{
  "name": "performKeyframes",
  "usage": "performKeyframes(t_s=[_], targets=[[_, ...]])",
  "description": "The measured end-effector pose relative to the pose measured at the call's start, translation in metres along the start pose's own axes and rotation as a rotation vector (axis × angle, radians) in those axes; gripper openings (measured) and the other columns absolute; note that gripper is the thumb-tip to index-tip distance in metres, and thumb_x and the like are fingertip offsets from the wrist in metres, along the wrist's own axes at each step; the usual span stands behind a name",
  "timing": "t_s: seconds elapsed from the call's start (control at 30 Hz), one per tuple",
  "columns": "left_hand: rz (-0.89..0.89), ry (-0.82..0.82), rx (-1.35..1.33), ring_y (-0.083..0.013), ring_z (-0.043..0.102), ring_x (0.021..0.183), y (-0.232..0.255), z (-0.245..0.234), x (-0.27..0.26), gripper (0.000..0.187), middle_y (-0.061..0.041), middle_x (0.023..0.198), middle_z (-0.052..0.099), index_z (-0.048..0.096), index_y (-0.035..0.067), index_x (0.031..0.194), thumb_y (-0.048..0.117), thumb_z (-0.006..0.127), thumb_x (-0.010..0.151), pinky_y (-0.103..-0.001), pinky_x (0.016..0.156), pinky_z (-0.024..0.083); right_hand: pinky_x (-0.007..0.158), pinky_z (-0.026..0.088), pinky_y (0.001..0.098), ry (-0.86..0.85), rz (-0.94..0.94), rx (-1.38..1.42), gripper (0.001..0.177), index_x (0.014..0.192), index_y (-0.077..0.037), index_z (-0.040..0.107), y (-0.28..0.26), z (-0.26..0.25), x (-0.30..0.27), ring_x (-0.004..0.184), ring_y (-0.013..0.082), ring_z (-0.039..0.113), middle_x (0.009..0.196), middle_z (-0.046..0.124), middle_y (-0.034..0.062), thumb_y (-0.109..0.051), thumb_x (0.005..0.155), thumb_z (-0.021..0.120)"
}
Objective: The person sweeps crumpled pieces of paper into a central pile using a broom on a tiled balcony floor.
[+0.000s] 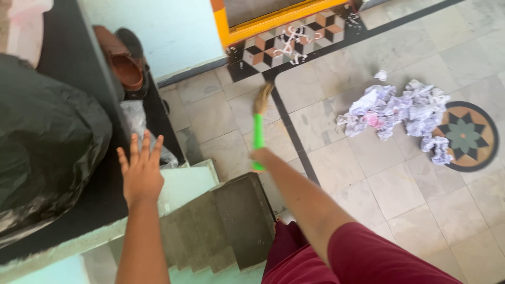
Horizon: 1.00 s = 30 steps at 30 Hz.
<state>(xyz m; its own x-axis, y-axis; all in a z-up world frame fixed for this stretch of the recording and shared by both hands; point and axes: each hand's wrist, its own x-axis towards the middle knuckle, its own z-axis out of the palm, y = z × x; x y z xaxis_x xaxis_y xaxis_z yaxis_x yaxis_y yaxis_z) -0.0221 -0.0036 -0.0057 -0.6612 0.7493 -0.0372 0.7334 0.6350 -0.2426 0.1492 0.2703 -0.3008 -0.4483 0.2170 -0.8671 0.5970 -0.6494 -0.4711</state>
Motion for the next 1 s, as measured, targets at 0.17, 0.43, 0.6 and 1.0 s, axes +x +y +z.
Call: performKeyframes(t_s=[0.17, 0.43, 0.6, 1.0], targets=[[0.014, -0.004, 0.105, -0.0221, 0.017, 0.158, 0.002, -0.005, -0.001, 0.090, 0.002, 0.171, 0.025, 0.034, 0.031, 0.160, -0.004, 0.054, 0.080, -0.052, 0.128, 0.009, 0.059, 0.061, 0.0418, -0.267, 0.024, 0.365, 0.040, 0.114, -0.005, 0.050, -0.012, 0.132, -0.026, 0.075, 0.0255, 0.065, 0.094, 0.058, 0.0133, -0.017, 0.081, 0.070], [0.026, 0.019, 0.084, -0.0218, 0.019, 0.157, 0.003, -0.008, 0.000, 0.088, 0.003, 0.169, 0.027, 0.034, 0.031, 0.160, -0.004, 0.054, 0.082, -0.052, 0.128, 0.011, 0.058, 0.062, 0.0384, -0.143, -0.051, 0.436, 0.012, 0.093, 0.007, 0.064, -0.035, 0.200, -0.040, 0.062, 0.0244, 0.067, 0.078, 0.065, 0.0151, 0.000, 0.084, 0.070], [0.021, -0.024, 0.147, -0.0205, 0.018, 0.157, 0.005, -0.012, 0.000, 0.086, 0.005, 0.168, 0.027, 0.034, 0.033, 0.158, -0.004, 0.052, 0.082, -0.051, 0.127, 0.010, 0.054, 0.061, 0.0427, 0.085, -0.027, 0.179, 0.013, 0.100, 0.007, 0.060, 0.003, 0.140, -0.006, 0.060, 0.0278, 0.068, 0.081, 0.065, 0.0217, 0.007, 0.086, 0.061], [-0.003, -0.027, 0.107, -0.0185, 0.019, 0.157, 0.005, -0.012, 0.002, 0.085, 0.006, 0.168, 0.029, 0.036, 0.033, 0.158, -0.004, 0.052, 0.083, -0.049, 0.129, 0.010, 0.043, 0.049, 0.0409, 0.149, -0.101, 0.327, 0.009, 0.089, 0.001, 0.059, 0.029, 0.117, -0.001, 0.053, 0.0262, 0.061, 0.069, 0.060, 0.0141, -0.003, 0.083, 0.064]])
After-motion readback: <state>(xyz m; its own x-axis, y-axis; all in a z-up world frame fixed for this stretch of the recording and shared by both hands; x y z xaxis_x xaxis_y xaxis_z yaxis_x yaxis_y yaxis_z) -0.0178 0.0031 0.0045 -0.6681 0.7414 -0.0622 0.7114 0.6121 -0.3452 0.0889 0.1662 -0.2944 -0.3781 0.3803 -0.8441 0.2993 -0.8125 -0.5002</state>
